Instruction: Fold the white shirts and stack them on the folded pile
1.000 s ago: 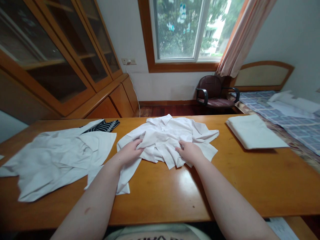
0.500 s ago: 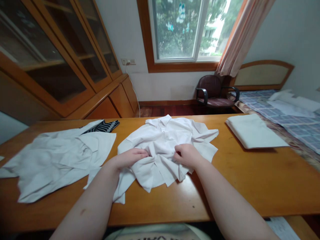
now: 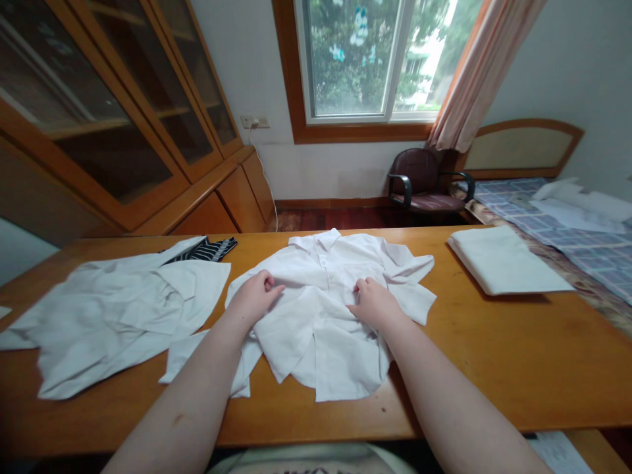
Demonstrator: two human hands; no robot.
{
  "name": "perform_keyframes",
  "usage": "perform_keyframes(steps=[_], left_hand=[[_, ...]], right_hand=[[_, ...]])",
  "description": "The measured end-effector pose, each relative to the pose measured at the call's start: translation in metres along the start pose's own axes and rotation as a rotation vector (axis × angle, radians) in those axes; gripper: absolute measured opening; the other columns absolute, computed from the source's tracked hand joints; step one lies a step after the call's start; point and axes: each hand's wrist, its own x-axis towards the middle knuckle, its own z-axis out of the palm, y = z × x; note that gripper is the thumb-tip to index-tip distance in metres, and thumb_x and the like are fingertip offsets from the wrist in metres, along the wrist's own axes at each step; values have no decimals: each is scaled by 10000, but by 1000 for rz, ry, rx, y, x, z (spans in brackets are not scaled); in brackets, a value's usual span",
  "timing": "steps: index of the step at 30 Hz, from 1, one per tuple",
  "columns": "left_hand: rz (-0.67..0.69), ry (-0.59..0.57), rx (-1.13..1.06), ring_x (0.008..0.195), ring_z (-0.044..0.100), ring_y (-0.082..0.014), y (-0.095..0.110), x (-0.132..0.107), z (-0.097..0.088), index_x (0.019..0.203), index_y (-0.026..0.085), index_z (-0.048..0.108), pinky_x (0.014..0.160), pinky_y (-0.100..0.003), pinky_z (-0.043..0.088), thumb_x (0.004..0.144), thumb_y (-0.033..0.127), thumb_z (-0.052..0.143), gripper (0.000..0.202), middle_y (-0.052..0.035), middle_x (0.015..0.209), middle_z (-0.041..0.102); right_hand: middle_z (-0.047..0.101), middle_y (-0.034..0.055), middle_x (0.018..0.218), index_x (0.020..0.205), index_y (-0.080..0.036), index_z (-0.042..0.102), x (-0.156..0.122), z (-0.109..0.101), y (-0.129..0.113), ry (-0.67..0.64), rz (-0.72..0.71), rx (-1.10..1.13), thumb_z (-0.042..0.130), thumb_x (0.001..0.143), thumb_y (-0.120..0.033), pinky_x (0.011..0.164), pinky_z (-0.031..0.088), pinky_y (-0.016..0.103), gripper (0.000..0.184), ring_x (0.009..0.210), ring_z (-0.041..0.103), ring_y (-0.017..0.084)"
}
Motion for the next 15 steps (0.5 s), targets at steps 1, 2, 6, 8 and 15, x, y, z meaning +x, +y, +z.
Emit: perform_keyframes(steps=[1,2,6,8,15], left_hand=[[-5,67,13,808,568,-202,2,0,0,887,210,521,683,-291,414,786,425,531,237,-53,896,606],[-4,126,37,875,564,-216,4,-1,1,926,208,524,747,-305,421,792,405,531,239,-68,954,598],[-1,212,220,1152,454,-297,8,-6,2,1159,204,497,974,-390,332,767,406,571,447,-128,1226,515],[-62,121,301,1177,433,-347,6,-8,4,1204,186,484,967,-440,330,733,469,588,559,-162,1251,505],[-117,-175,320,1184,453,-376,-3,-6,11,1294,178,451,888,-460,407,697,581,537,726,-197,1303,487]], right_hand=[[589,90,1012,993,-191,577,0,-1,0,11,-12,-9,628,723,-425,737,387,294,360,920,570,228],[582,97,1015,1004,-186,580,-1,-2,-1,22,-26,-19,631,723,-427,758,388,302,374,933,562,237],[561,127,1063,1061,-172,584,-1,-3,-2,46,-43,-56,637,729,-440,823,376,330,429,1007,520,271],[556,137,1084,1087,-167,580,0,-2,-2,49,-38,-69,632,736,-454,838,371,342,456,1032,501,283],[560,151,1092,1113,-156,582,1,3,0,79,-51,-117,634,727,-484,863,360,377,510,1015,492,305]])
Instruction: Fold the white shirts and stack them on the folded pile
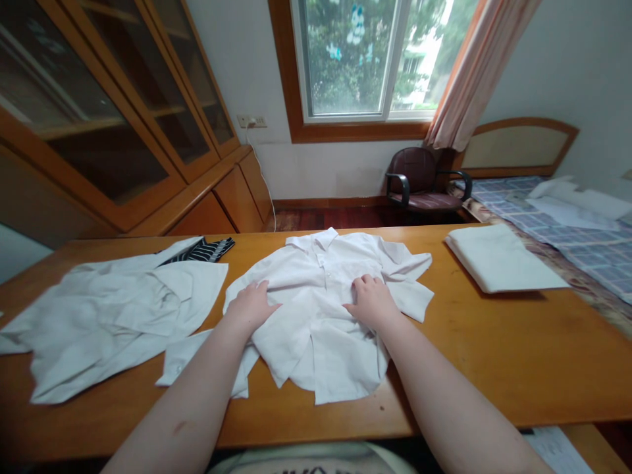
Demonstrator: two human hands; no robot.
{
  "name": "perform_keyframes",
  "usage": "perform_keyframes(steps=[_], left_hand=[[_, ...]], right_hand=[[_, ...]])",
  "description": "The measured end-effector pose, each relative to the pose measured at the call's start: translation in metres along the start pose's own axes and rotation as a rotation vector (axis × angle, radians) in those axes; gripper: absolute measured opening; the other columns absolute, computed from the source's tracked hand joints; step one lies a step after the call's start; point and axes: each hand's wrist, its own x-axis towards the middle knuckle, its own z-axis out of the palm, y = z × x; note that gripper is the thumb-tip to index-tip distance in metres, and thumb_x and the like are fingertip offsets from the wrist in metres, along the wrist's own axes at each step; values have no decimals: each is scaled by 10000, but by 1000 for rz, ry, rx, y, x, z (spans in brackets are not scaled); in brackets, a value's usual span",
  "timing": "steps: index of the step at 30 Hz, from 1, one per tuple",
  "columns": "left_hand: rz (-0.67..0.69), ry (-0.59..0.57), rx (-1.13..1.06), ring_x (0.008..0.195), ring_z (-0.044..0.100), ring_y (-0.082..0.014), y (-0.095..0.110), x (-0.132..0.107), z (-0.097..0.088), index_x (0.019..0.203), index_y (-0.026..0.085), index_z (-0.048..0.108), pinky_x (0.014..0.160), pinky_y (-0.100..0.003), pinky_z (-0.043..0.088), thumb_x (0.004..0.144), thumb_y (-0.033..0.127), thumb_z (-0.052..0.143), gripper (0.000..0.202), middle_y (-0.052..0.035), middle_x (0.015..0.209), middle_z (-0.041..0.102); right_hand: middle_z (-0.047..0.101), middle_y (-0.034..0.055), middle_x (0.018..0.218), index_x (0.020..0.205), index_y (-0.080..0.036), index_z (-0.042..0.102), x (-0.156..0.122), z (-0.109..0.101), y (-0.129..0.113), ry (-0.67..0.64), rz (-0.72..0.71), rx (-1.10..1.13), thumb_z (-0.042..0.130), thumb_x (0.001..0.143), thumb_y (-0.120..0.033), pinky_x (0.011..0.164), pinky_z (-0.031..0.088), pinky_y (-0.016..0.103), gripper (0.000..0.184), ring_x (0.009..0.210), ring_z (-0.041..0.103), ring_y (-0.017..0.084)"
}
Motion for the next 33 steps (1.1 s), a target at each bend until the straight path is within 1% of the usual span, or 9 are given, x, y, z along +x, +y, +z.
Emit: perform_keyframes(steps=[5,11,16,19,21,23,27,29,33], left_hand=[[32,-145,7,1358,209,-383,-4,2,2,1447,210,243,994,-502,312,701,507,562,863,-186,1493,231],[129,-223,-8,1389,69,-374,-15,14,4,1473,174,141,1050,-533,216,612,503,636,1046,-209,1521,29],[152,-318,69,1385,46,-392,-19,24,-2,1470,224,136,1020,-623,183,472,351,711,1159,-187,1524,4],[194,-346,93,1380,21,-409,-27,36,-10,1463,232,144,998,-617,235,425,368,732,1201,-188,1525,-13],[227,-336,60,1382,43,-404,-34,48,-16,1441,204,212,1009,-569,260,457,482,715,1139,-200,1524,43],[240,-301,-14,1376,159,-368,-42,61,-20,1363,190,352,1019,-498,287,590,593,598,906,-190,1498,215],[180,-183,-100,1221,455,-293,-48,86,-19,1199,173,504,977,-398,358,773,561,393,587,-163,1343,477],[128,-93,-59,1250,421,-311,-46,94,-13,1264,141,461,1008,-423,322,777,560,398,646,-188,1385,422],[100,9,38,1393,90,-349,-40,103,4,1433,156,265,1092,-491,129,749,664,407,864,-180,1509,187]], right_hand=[[538,160,1184,1169,-163,558,1,4,2,-15,-1,22,638,711,-509,886,369,384,580,1071,490,311],[372,161,1420,1302,-170,453,4,16,9,-39,9,37,617,718,-531,1026,279,428,706,1307,313,328],[361,168,1427,1313,-156,438,7,21,13,-34,-14,47,613,711,-557,1049,266,419,745,1325,289,329],[354,177,1430,1312,-141,443,8,20,13,-43,-13,48,616,702,-570,1053,266,412,766,1326,289,331],[341,177,1440,1323,-133,434,8,19,13,-57,-12,55,616,706,-565,1060,258,408,775,1333,282,329],[327,174,1452,1336,-127,422,9,18,12,-69,-26,66,607,722,-553,1071,245,400,770,1344,266,318],[299,157,1472,1358,-145,403,10,18,13,-81,-57,83,578,753,-540,1077,237,401,744,1358,246,294],[283,147,1482,1375,-157,386,11,19,13,-91,-65,86,560,769,-535,1072,244,407,735,1361,241,289],[275,139,1487,1365,-163,416,11,15,9,-35,-76,66,569,770,-508,1067,230,450,704,1368,202,319]])
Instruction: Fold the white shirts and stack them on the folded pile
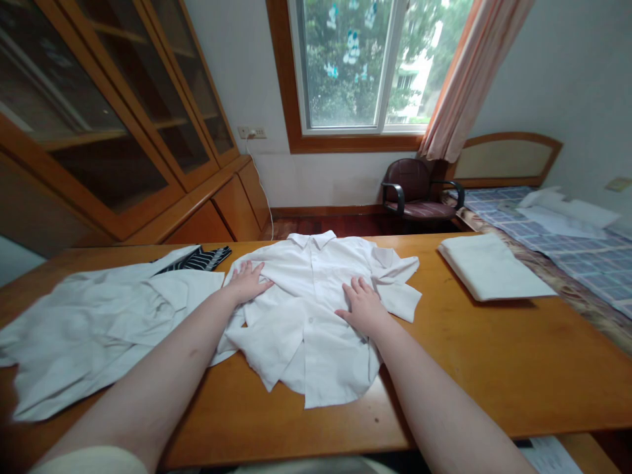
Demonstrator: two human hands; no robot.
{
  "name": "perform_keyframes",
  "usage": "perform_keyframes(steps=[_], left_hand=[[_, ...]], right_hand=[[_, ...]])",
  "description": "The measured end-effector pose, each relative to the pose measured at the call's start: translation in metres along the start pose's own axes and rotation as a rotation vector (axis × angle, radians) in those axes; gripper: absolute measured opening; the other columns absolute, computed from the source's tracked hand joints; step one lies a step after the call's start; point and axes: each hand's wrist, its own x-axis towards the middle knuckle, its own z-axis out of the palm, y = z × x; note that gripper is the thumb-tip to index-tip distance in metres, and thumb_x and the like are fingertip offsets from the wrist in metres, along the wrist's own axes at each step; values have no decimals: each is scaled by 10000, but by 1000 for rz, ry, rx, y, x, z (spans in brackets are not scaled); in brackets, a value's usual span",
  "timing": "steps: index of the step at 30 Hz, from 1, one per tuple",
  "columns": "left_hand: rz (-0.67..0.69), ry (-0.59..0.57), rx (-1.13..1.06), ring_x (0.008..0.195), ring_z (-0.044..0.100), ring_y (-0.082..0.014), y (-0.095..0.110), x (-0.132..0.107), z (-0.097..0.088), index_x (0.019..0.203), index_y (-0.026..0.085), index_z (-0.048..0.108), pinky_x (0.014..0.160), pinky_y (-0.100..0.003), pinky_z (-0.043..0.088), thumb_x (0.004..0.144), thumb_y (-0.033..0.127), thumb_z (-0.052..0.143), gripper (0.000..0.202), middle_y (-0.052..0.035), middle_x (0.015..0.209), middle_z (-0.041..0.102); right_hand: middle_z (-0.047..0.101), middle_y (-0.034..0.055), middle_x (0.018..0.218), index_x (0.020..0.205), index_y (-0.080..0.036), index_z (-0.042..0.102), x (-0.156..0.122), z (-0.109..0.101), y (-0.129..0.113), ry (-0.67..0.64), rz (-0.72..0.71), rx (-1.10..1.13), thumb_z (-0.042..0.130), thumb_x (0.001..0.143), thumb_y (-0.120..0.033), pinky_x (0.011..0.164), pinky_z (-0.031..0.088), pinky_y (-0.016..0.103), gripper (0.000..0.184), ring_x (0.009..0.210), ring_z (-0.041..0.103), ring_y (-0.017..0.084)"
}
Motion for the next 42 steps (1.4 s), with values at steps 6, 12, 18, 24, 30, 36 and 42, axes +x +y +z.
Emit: perform_keyframes(steps=[6,12,18,24,30,36,42], left_hand=[[71,-17,16,1401,9,-322,-2,13,1,1465,182,183,1105,-462,79,716,706,429,947,-155,1532,87],[45,11,107,1389,104,-360,10,14,-25,1415,170,322,1098,-500,94,679,642,560,906,-190,1511,165],[84,139,53,1130,527,-320,57,-32,-16,1125,140,601,967,-435,368,865,377,404,403,-194,1176,584],[2,-90,47,1383,130,-363,74,-59,24,1445,134,232,1014,-605,243,859,406,392,665,-185,1521,126],[85,-18,89,1409,44,-286,52,-26,28,1473,186,141,1063,-614,98,894,446,280,650,-97,1540,47],[173,93,75,1400,134,-262,38,6,24,1459,187,211,1089,-538,146,900,518,250,651,-88,1530,144],[102,157,51,1383,189,-293,48,-6,27,1454,154,200,1082,-502,179,900,505,325,667,-175,1525,116]], right_hand=[[570,74,1269,1205,-213,572,-7,-11,-12,86,-162,34,512,845,-392,971,362,348,407,1138,510,233],[486,102,1359,1281,-182,511,-1,4,-5,66,-20,-11,533,827,-430,1024,323,353,517,1247,423,253],[365,120,1446,1365,-129,417,9,7,7,41,-46,-14,480,856,-439,1083,235,361,600,1336,299,252],[648,75,1104,943,-199,667,3,-11,-2,138,-4,-32,425,897,-354,878,388,310,292,1027,557,221],[668,64,986,920,-211,659,-2,-10,-7,104,-29,-1,447,892,-389,835,397,297,278,955,576,212],[411,142,1411,1315,-133,473,5,3,2,40,-88,67,453,879,-446,1059,265,363,537,1312,346,260],[249,128,1495,1412,-111,343,13,11,12,-52,-92,123,361,898,-503,1112,174,383,647,1385,190,242]])
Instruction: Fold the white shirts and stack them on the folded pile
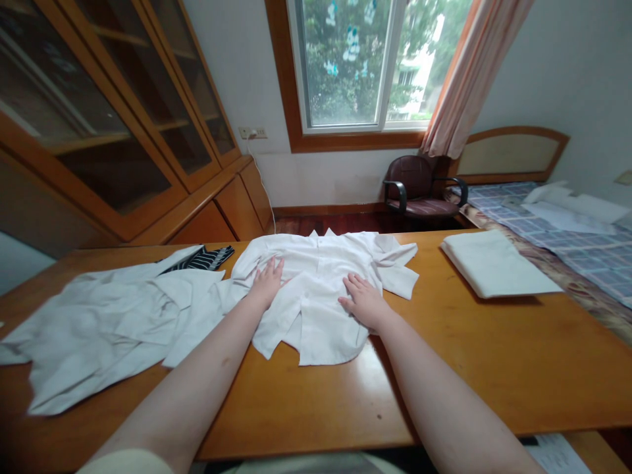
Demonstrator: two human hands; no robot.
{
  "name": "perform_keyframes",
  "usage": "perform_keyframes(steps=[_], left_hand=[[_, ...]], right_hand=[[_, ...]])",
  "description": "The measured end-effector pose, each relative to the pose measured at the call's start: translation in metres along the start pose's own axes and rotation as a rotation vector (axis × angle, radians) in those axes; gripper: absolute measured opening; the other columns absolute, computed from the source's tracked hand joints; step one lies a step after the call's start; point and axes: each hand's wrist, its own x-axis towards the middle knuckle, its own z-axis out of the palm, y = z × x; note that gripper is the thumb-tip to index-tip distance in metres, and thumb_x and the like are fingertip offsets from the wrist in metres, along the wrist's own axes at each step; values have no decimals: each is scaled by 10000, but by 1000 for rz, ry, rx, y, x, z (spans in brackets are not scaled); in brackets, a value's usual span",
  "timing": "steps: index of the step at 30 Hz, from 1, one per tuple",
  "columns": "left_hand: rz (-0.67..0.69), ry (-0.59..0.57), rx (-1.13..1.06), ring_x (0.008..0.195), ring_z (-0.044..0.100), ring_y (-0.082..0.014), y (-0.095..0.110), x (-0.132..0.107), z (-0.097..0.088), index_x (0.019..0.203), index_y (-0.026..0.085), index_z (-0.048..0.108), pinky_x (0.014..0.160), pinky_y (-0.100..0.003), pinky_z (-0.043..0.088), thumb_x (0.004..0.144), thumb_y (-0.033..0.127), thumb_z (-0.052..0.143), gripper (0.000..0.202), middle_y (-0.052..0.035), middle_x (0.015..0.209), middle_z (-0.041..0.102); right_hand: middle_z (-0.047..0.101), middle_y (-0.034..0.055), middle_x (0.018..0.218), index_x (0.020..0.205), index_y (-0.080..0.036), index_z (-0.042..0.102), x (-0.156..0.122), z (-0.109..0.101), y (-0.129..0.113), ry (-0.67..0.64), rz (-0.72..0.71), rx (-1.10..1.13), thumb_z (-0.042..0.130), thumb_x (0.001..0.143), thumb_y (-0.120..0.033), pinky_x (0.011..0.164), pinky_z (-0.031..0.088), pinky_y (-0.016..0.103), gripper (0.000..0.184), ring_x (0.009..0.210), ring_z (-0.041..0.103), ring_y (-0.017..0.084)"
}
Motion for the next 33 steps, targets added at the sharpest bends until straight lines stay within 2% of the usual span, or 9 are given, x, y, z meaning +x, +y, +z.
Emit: perform_keyframes(steps=[6,10,13,15,18,22,25,29,33], left_hand=[[49,-87,-32,1325,326,-280,8,-42,-24,1381,109,342,1053,-409,284,872,285,409,542,-176,1460,319],[52,-251,-43,1347,284,-303,13,-73,-38,1415,89,274,1056,-397,281,837,309,433,639,-207,1471,273],[49,-336,-7,1374,162,-361,17,-87,-35,1433,71,234,1066,-472,236,815,395,456,732,-229,1498,163],[68,-320,-8,1381,108,-366,18,-88,-29,1441,67,215,1072,-491,214,807,408,464,761,-224,1506,125],[84,-206,-20,1386,122,-341,13,-77,-19,1435,84,246,1082,-477,207,818,398,458,724,-203,1505,163],[31,-9,-10,1376,210,-301,3,-57,-9,1409,92,321,1095,-446,212,867,397,405,627,-193,1483,253],[20,54,-41,1359,262,-295,1,-50,-6,1383,102,373,1087,-447,238,891,414,369,583,-182,1468,299],[46,117,-145,1325,331,-275,0,-59,-15,1324,111,448,1080,-429,253,899,395,360,518,-160,1439,365],[108,64,-281,1124,532,-230,0,-79,-38,1133,177,598,949,-328,394,890,419,357,419,-101,1216,593]], right_hand=[[371,139,1439,1350,-116,438,-1,-5,-5,94,-13,-45,395,899,-459,1065,260,368,568,1322,328,258],[621,103,1151,1032,-170,653,-10,-17,-19,237,53,-96,371,919,-414,908,384,315,390,1045,559,226],[673,92,903,840,-184,669,-16,-23,-29,188,122,-156,370,918,-404,789,408,313,380,870,598,220],[672,92,886,831,-186,663,-17,-24,-31,149,128,-173,400,905,-419,793,402,314,359,873,595,225],[648,101,1072,980,-180,647,-15,-19,-25,141,88,-156,397,905,-436,887,377,318,366,1000,569,227],[405,113,1421,1322,-165,452,-7,-9,-9,74,69,-146,356,907,-480,1025,286,382,530,1298,355,250],[269,97,1496,1416,-176,318,-2,-4,-2,3,81,-139,350,894,-523,1070,209,454,627,1371,217,260],[400,116,1424,1321,-169,465,-3,-11,-7,114,61,-139,410,888,-457,1048,251,421,523,1307,333,280],[655,85,1051,1027,-198,650,-14,-25,-21,177,59,-102,353,925,-390,846,394,295,368,969,575,204]])
